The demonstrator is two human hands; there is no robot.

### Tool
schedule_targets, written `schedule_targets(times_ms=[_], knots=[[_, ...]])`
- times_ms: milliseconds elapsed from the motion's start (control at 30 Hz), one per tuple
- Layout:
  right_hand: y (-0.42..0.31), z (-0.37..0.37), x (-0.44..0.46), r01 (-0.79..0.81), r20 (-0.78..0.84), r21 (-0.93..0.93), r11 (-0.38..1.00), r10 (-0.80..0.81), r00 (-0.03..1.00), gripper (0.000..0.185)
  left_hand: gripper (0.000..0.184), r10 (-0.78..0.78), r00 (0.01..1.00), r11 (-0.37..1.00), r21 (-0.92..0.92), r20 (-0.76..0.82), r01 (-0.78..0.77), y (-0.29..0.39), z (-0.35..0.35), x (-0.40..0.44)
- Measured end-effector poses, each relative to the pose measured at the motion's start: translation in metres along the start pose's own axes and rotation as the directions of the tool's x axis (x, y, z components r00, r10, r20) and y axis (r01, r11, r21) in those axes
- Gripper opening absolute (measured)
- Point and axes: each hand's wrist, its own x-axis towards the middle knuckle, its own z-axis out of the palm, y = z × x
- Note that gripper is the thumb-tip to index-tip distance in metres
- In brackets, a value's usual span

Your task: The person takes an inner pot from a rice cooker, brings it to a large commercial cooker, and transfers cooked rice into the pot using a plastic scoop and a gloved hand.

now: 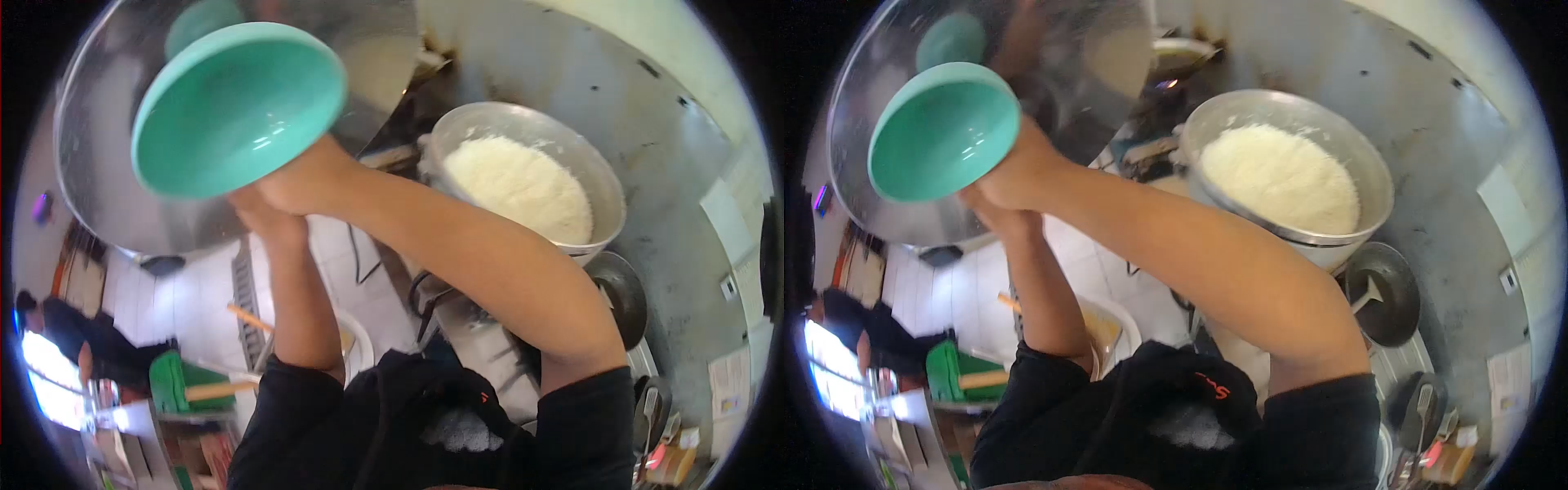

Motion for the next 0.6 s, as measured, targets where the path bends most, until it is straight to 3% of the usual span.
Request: schedule_targets(times_ms=[33,67,100,133,167,200,233,267,300,333,367,400,433,500,567,600], knots=[[0.002,0.029,0.000,0.052,-0.015,-0.008,0.999,-0.052,0.999,0.034,0.040,-0.025,1.000,0.998,0.056,0.011,0.024,-0.019,-0.018,-0.006],[-0.006,0.045,-0.006,-0.029,0.012,0.022,0.999,0.029,1.000,0.029,0.040,0.103,0.994,0.924,0.365,0.036,-0.109,-0.042,-0.040,-0.014],[-0.013,0.060,-0.016,-0.121,0.050,0.052,0.991,0.118,0.992,0.026,0.041,0.206,0.971,0.743,0.627,0.122,-0.236,-0.064,-0.064,-0.026],[-0.007,0.076,-0.032,-0.167,0.085,0.110,0.980,0.158,0.984,0.026,0.041,0.153,0.976,0.711,0.669,0.154,-0.217,-0.089,-0.082,-0.042],[-0.002,0.089,-0.049,-0.154,0.109,0.073,0.985,0.146,0.983,0.023,0.040,-0.279,0.959,0.953,0.106,-0.046,0.282,-0.119,-0.098,-0.062],[0.005,0.098,-0.067,-0.143,0.126,0.026,0.989,0.139,0.982,0.021,0.039,-0.693,0.720,0.598,-0.537,0.026,0.595,-0.149,-0.112,-0.083],[0.009,0.090,-0.087,-0.112,0.206,-0.007,0.994,0.111,0.972,0.020,0.039,-0.719,0.695,0.600,-0.493,0.013,0.630,-0.171,-0.130,-0.106],[0.013,0.069,-0.108,-0.070,0.292,-0.036,0.997,0.077,0.953,0.019,0.035,-0.785,0.619,0.580,-0.320,0.027,0.749,-0.190,-0.148,-0.131],[0.009,0.049,-0.126,-0.171,0.384,-0.020,0.985,0.166,0.908,0.016,0.032,-0.847,0.531,0.523,-0.142,0.025,0.841,-0.207,-0.167,-0.157],[0.010,0.021,-0.142,0.167,0.457,-0.257,0.952,-0.032,0.889,0.014,0.031,-0.897,0.441,0.441,0.024,0.011,0.897,-0.226,-0.183,-0.181],[0.003,-0.009,-0.152,-0.021,0.633,-0.498,0.867,0.380,0.675,0.026,0.032,-0.934,0.356,0.348,0.175,-0.014,0.921,-0.248,-0.195,-0.205],[0.014,-0.026,-0.166,-0.388,0.559,-0.314,0.866,0.499,0.662,0.029,0.034,-0.933,0.359,0.347,0.202,-0.029,0.916,-0.282,-0.213,-0.237],[0.018,-0.051,-0.179,-0.462,0.529,-0.325,0.825,0.564,0.634,0.033,0.038,-0.928,0.371,0.354,0.223,-0.041,0.908,-0.310,-0.226,-0.272],[0.007,-0.072,-0.185,-0.854,0.288,-0.079,0.515,0.832,0.475,0.032,0.041,-0.955,0.296,0.278,0.255,-0.034,0.926,-0.323,-0.241,-0.302],[0.005,-0.102,-0.203,-0.901,0.146,-0.014,0.434,0.892,0.428,0.027,0.038,-0.987,0.114,0.155,0.483,0.115,0.862,-0.331,-0.250,-0.316],[0.002,-0.115,-0.210,-0.905,0.152,-0.018,0.424,0.896,0.417,0.027,0.040,-0.985,0.112,0.168,0.558,0.133,0.813,-0.354,-0.258,-0.333]])
